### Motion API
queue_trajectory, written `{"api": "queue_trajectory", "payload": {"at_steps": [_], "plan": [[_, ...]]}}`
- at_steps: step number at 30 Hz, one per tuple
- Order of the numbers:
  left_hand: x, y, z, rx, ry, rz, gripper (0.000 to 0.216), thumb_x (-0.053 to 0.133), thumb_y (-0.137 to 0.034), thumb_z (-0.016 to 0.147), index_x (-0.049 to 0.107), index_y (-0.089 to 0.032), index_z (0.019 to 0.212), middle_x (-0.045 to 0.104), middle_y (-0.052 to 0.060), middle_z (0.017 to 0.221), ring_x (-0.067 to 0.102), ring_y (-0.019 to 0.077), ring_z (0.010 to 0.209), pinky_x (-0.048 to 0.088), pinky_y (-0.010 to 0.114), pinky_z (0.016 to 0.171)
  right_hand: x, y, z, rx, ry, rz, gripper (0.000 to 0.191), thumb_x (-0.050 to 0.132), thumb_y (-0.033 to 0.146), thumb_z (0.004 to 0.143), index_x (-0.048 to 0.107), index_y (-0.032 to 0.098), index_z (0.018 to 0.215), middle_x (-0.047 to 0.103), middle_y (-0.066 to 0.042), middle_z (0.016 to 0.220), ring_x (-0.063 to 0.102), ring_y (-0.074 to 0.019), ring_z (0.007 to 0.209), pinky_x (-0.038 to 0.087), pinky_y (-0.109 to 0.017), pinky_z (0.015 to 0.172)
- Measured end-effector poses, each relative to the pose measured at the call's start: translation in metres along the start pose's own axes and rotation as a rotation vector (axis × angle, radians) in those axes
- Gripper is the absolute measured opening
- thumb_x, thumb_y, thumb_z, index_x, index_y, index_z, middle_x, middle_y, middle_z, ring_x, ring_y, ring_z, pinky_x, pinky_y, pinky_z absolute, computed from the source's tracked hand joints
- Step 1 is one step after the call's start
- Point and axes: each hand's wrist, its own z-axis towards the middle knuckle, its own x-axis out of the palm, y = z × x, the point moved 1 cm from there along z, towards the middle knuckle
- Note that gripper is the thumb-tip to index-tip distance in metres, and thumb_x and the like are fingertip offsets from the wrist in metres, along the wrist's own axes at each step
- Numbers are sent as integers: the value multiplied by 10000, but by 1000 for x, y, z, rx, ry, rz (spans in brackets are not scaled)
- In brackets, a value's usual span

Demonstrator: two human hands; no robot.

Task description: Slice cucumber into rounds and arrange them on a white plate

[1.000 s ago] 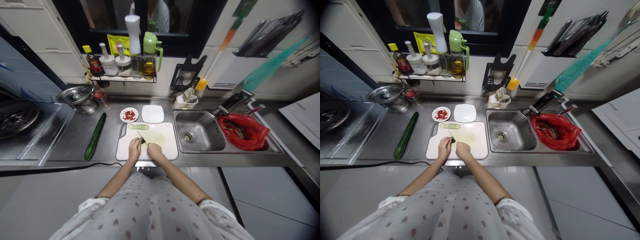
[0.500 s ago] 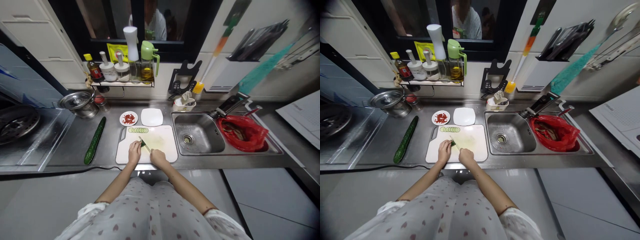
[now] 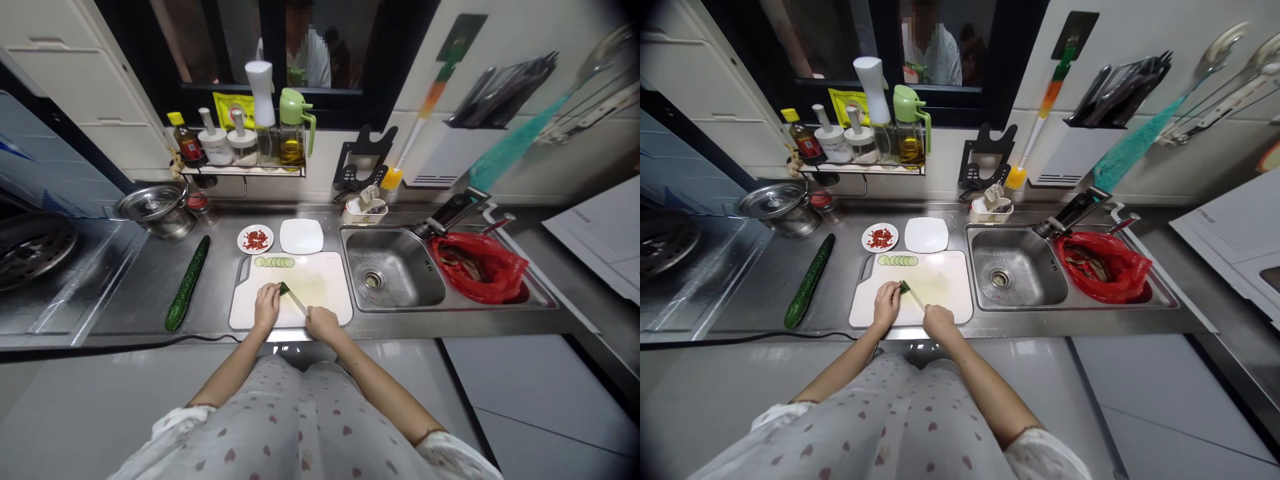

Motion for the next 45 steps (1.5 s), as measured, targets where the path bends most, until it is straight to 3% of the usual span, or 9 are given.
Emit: {"api": "queue_trajectory", "payload": {"at_steps": [5,11,18,28,32,38,45], "plan": [[-2,-2,1,-18,7,-20,238,422,-248,945,631,-207,1050,635,86,1019,566,211,1019,469,373,910,-2,-8,-10,-5,-67,7,293,409,205,888,619,169,1090,702,-132,1020,649,-234,973,425,-307,762],[-3,-4,1,-26,7,-46,238,412,-246,936,612,-201,1057,634,95,1044,564,213,1046,455,387,945,-10,-12,-20,14,-145,54,354,443,271,892,541,223,1229,691,-92,1058,634,-222,982,393,-298,792],[-5,-5,2,-37,-30,-56,251,403,-264,937,585,-187,1091,627,108,1083,550,217,1087,439,390,973,-10,-12,-20,13,-169,51,386,458,264,882,504,221,1263,646,-85,1143,612,-216,1012,394,-290,805],[-12,-15,12,-71,-89,-32,298,414,-307,941,575,-186,1161,605,127,1126,532,237,1113,414,410,998,-6,-17,-13,17,-206,-61,392,486,259,900,464,216,1289,634,-97,1108,608,-223,993,408,-294,802],[-9,-34,33,-14,33,22,324,495,-342,906,606,-228,1188,551,127,1251,457,273,1210,365,465,1046,-3,-19,-11,-3,-230,-122,438,485,239,905,424,216,1338,626,-115,1095,596,-230,1000,405,-302,816],[-1,-52,60,56,275,75,231,558,-390,869,714,-276,994,568,105,1245,395,325,1250,232,596,1084,-3,-22,-13,-34,-261,-155,466,455,214,918,396,209,1380,616,-128,1094,578,-230,1012,399,-311,846],[5,-52,68,88,333,28,151,604,-349,842,722,-263,879,611,87,1153,475,282,1155,336,510,1034,-4,-28,-16,0,-255,-156,444,436,208,920,428,199,1364,622,-122,1083,580,-228,990,401,-307,818]]}}
